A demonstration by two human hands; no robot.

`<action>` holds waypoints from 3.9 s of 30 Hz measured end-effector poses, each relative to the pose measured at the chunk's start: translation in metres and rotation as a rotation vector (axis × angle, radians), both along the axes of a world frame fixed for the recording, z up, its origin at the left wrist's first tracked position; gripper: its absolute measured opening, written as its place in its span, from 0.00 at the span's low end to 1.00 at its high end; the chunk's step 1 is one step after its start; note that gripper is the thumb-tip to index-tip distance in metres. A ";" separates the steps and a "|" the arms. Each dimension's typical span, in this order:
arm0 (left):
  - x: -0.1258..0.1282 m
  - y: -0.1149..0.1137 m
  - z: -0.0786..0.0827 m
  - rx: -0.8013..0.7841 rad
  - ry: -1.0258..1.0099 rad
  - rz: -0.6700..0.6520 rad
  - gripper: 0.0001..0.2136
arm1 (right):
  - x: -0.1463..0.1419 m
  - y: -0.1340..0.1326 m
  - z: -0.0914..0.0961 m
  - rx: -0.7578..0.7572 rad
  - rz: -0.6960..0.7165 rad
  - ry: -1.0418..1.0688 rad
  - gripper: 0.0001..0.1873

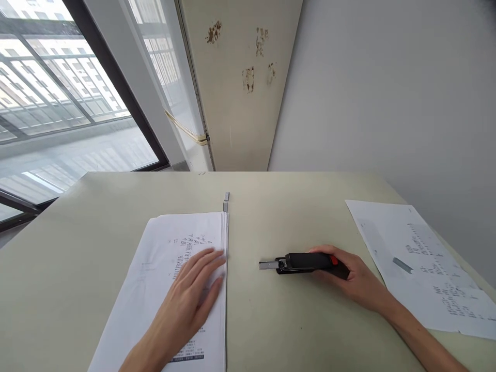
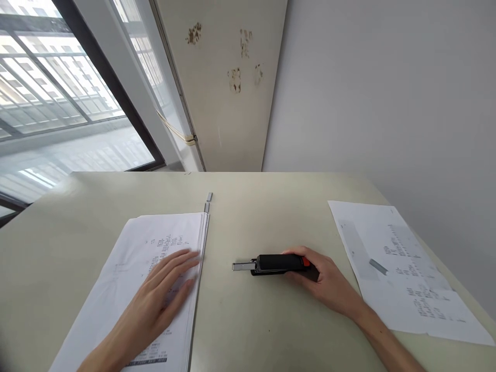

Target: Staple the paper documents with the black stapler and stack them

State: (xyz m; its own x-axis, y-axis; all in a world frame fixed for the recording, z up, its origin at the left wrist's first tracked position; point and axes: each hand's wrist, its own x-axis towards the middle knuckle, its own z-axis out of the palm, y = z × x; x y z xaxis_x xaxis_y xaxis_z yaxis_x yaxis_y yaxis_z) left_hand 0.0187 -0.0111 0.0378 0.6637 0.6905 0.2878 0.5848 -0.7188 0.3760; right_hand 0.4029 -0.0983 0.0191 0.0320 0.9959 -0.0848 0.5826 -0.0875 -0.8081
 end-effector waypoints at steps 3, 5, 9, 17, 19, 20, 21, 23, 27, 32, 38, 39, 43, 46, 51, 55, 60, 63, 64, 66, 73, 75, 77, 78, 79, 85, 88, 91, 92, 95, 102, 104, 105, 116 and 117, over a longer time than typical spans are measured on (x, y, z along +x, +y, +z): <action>0.016 -0.014 0.003 -0.014 0.055 -0.074 0.24 | -0.001 0.000 0.000 -0.034 -0.016 0.010 0.17; 0.030 -0.022 0.004 -0.033 0.091 -0.098 0.29 | -0.001 0.000 0.000 -0.049 -0.021 0.019 0.17; 0.050 -0.029 0.003 -0.065 0.074 -0.111 0.34 | -0.001 -0.001 0.000 -0.042 -0.011 0.023 0.18; 0.072 -0.038 -0.005 -0.197 -0.012 -0.182 0.37 | 0.000 0.000 -0.004 -0.024 -0.017 0.018 0.17; 0.082 -0.041 -0.005 -0.224 -0.017 -0.221 0.35 | -0.001 0.001 -0.004 -0.003 -0.017 0.013 0.16; 0.087 -0.043 -0.005 -0.232 -0.022 -0.227 0.34 | -0.002 0.001 -0.004 0.008 -0.017 0.011 0.16; 0.091 -0.044 -0.005 -0.236 -0.028 -0.222 0.33 | -0.003 0.001 -0.004 0.019 -0.017 0.012 0.16; 0.095 -0.047 -0.005 -0.240 -0.034 -0.198 0.31 | -0.003 0.001 -0.003 0.027 -0.013 0.016 0.15; 0.093 -0.052 -0.005 -0.266 -0.047 -0.168 0.32 | -0.004 0.001 -0.003 0.013 -0.010 0.020 0.15; 0.092 -0.054 -0.004 -0.292 -0.082 -0.179 0.32 | -0.004 0.001 -0.004 0.020 -0.013 0.020 0.16; 0.094 -0.057 -0.003 -0.272 -0.042 -0.200 0.34 | -0.004 0.000 -0.003 0.011 -0.016 0.022 0.17; 0.093 -0.058 -0.001 -0.269 -0.042 -0.202 0.34 | -0.004 0.000 -0.003 0.009 -0.012 0.022 0.17; 0.078 -0.050 0.009 -0.243 -0.025 -0.209 0.33 | -0.003 -0.002 -0.003 -0.004 0.006 0.014 0.18; 0.049 -0.029 0.011 -0.158 0.008 -0.120 0.28 | -0.003 -0.004 -0.003 -0.006 0.001 0.010 0.21; -0.026 0.015 0.001 0.037 0.086 0.210 0.25 | -0.004 -0.006 -0.007 0.020 0.002 -0.024 0.21; -0.067 0.027 -0.012 0.041 0.157 0.410 0.30 | -0.005 -0.006 -0.008 0.014 0.006 -0.035 0.22; -0.075 0.025 -0.026 0.102 0.180 0.434 0.30 | -0.005 -0.006 -0.010 0.023 0.015 -0.066 0.20; -0.073 0.025 -0.029 0.121 0.189 0.428 0.29 | -0.004 -0.006 -0.012 0.031 0.013 -0.085 0.20; -0.073 0.026 -0.029 0.123 0.193 0.427 0.29 | -0.004 -0.005 -0.012 0.036 0.011 -0.088 0.19; -0.074 0.026 -0.029 0.123 0.203 0.425 0.29 | -0.005 -0.005 -0.010 0.040 0.008 -0.086 0.18; -0.076 0.027 -0.031 0.104 0.205 0.432 0.30 | -0.010 -0.005 -0.001 0.037 0.012 -0.084 0.15; -0.076 0.028 -0.031 0.102 0.203 0.437 0.30 | -0.011 -0.005 0.000 0.041 0.012 -0.087 0.14; -0.076 0.028 -0.032 0.100 0.202 0.439 0.30 | -0.011 -0.004 0.001 0.041 0.016 -0.089 0.14; -0.076 0.028 -0.032 0.099 0.202 0.442 0.30 | -0.011 -0.004 0.001 0.039 0.019 -0.090 0.13; -0.076 0.028 -0.032 0.098 0.204 0.446 0.30 | -0.011 -0.004 0.000 0.037 0.022 -0.089 0.13; -0.075 0.028 -0.030 0.073 0.222 0.466 0.30 | -0.008 -0.004 -0.002 0.022 0.041 -0.083 0.14; -0.075 0.028 -0.030 0.076 0.221 0.467 0.30 | -0.008 -0.004 -0.003 0.016 0.029 -0.089 0.15; -0.075 0.028 -0.030 0.080 0.218 0.469 0.30 | -0.008 -0.004 -0.005 0.019 0.023 -0.083 0.15; -0.075 0.028 -0.029 0.081 0.214 0.468 0.30 | -0.007 -0.004 -0.006 0.018 0.024 -0.081 0.16; -0.075 0.028 -0.029 0.090 0.200 0.463 0.29 | -0.007 -0.004 -0.007 0.005 0.024 -0.074 0.16; -0.075 0.028 -0.028 0.097 0.203 0.455 0.30 | -0.006 -0.004 -0.006 0.000 0.033 -0.035 0.15; -0.075 0.028 -0.028 0.093 0.200 0.458 0.30 | -0.006 -0.004 -0.006 0.012 0.037 -0.031 0.15; -0.075 0.028 -0.028 0.090 0.200 0.460 0.30 | -0.006 -0.004 -0.006 0.019 0.038 -0.028 0.15; -0.075 0.028 -0.029 0.067 0.198 0.478 0.30 | -0.006 -0.006 -0.010 0.073 0.036 -0.065 0.13; -0.075 0.028 -0.030 0.071 0.195 0.480 0.30 | -0.006 -0.006 -0.011 0.073 0.039 -0.065 0.13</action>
